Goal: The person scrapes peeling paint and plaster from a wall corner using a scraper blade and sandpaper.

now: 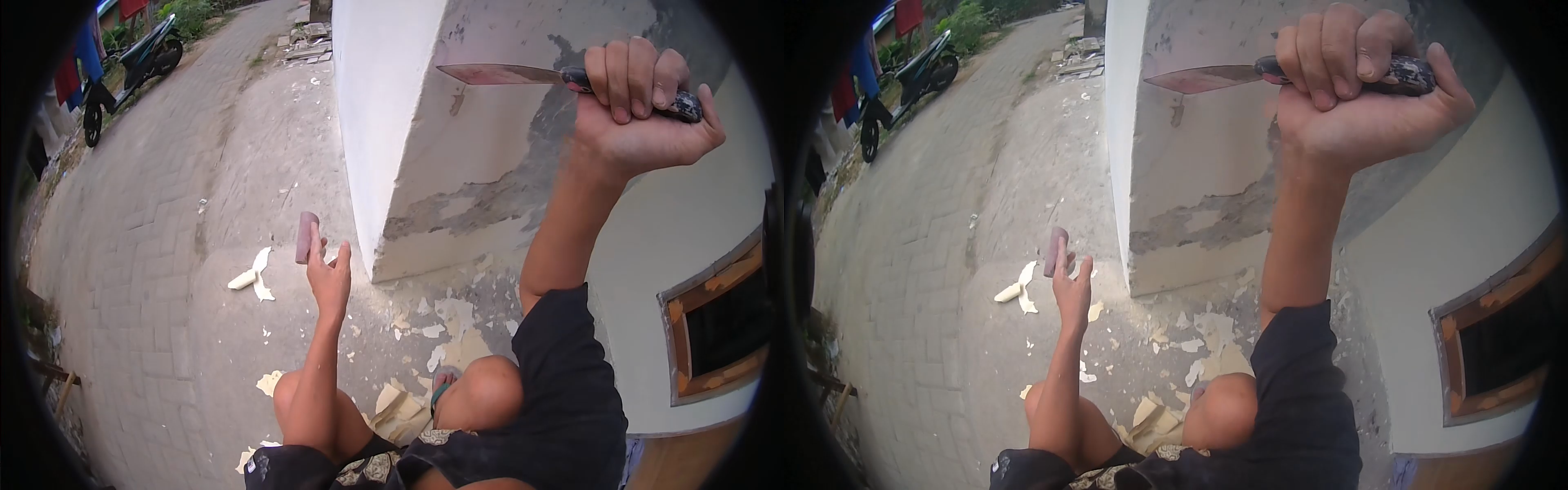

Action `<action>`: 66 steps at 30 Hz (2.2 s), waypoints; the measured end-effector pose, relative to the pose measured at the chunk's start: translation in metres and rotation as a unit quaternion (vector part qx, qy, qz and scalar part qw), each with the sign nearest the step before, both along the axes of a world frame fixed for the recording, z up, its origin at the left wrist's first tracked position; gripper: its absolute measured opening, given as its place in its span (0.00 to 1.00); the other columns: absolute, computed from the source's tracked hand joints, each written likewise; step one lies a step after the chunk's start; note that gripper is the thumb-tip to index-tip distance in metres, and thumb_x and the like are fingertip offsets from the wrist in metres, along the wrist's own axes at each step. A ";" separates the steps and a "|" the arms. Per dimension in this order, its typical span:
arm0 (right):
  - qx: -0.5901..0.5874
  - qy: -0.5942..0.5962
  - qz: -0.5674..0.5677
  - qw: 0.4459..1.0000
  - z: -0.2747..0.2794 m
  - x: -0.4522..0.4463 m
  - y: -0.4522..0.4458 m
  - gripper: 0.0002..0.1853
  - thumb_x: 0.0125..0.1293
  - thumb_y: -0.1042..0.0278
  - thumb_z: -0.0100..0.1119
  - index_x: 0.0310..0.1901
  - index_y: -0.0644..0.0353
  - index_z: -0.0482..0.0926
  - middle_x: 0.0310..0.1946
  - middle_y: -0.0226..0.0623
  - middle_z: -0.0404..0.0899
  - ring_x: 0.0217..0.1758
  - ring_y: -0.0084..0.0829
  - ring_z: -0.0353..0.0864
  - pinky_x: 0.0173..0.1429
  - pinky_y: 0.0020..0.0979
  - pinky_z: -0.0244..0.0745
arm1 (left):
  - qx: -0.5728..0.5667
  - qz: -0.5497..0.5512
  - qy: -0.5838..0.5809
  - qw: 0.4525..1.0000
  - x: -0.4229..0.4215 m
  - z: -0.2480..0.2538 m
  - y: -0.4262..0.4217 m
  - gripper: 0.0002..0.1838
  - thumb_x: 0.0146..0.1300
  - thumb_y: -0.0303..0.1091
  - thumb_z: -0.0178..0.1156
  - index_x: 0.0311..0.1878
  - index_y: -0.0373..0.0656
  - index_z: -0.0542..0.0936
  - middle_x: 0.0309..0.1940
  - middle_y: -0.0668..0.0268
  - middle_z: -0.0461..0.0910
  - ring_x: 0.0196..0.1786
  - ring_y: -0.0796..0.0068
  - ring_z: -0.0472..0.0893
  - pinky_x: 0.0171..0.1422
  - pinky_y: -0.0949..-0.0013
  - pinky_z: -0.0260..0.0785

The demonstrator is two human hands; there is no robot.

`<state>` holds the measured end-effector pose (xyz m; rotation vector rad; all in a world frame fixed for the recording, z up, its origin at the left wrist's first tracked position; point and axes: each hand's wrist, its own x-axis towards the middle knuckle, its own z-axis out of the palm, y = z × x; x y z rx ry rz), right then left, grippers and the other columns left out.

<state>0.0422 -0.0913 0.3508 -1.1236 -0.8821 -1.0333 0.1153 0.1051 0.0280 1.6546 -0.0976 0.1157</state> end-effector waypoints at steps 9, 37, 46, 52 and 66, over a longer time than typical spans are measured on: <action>0.042 0.065 0.050 0.996 -0.001 0.005 -0.024 0.22 0.60 0.45 0.41 0.15 0.50 0.57 0.09 0.25 0.51 0.11 0.19 0.43 0.20 0.25 0.42 | 0.008 0.004 0.022 1.000 -0.001 0.005 0.001 0.39 0.65 0.36 0.61 0.77 0.42 0.56 0.69 0.48 0.66 0.69 0.58 0.70 0.68 0.58 0.64; -0.008 0.140 0.069 0.988 -0.033 0.023 -0.003 0.27 0.66 0.42 0.34 0.16 0.52 0.59 0.08 0.25 0.51 0.11 0.21 0.43 0.19 0.27 0.43 | 0.010 0.005 0.025 1.000 -0.005 0.010 0.002 0.38 0.65 0.33 0.60 0.75 0.36 0.57 0.69 0.48 0.65 0.66 0.57 0.71 0.55 0.61 0.78; 0.123 -0.059 -0.011 0.991 -0.005 -0.036 -0.030 0.23 0.61 0.43 0.40 0.15 0.50 0.57 0.08 0.25 0.49 0.11 0.20 0.42 0.19 0.25 0.41 | 0.018 0.009 -0.016 1.000 0.002 -0.001 0.001 0.38 0.64 0.33 0.61 0.75 0.36 0.58 0.67 0.46 0.68 0.67 0.57 0.71 0.56 0.60 0.77; 0.134 -0.044 -0.084 0.986 -0.019 -0.004 -0.013 0.25 0.62 0.43 0.39 0.14 0.51 0.57 0.09 0.26 0.49 0.12 0.21 0.41 0.20 0.27 0.39 | 0.026 0.010 0.015 0.999 -0.001 0.000 0.001 0.38 0.64 0.34 0.61 0.75 0.39 0.58 0.66 0.44 0.68 0.66 0.57 0.71 0.56 0.60 0.76; -0.263 0.037 0.118 0.957 0.050 0.003 -0.006 0.26 0.65 0.44 0.41 0.14 0.50 0.61 0.07 0.23 0.54 0.10 0.19 0.48 0.17 0.23 0.45 | 0.045 0.002 0.008 0.999 0.001 -0.003 0.001 0.38 0.65 0.34 0.61 0.75 0.37 0.57 0.68 0.46 0.67 0.67 0.57 0.70 0.56 0.60 0.77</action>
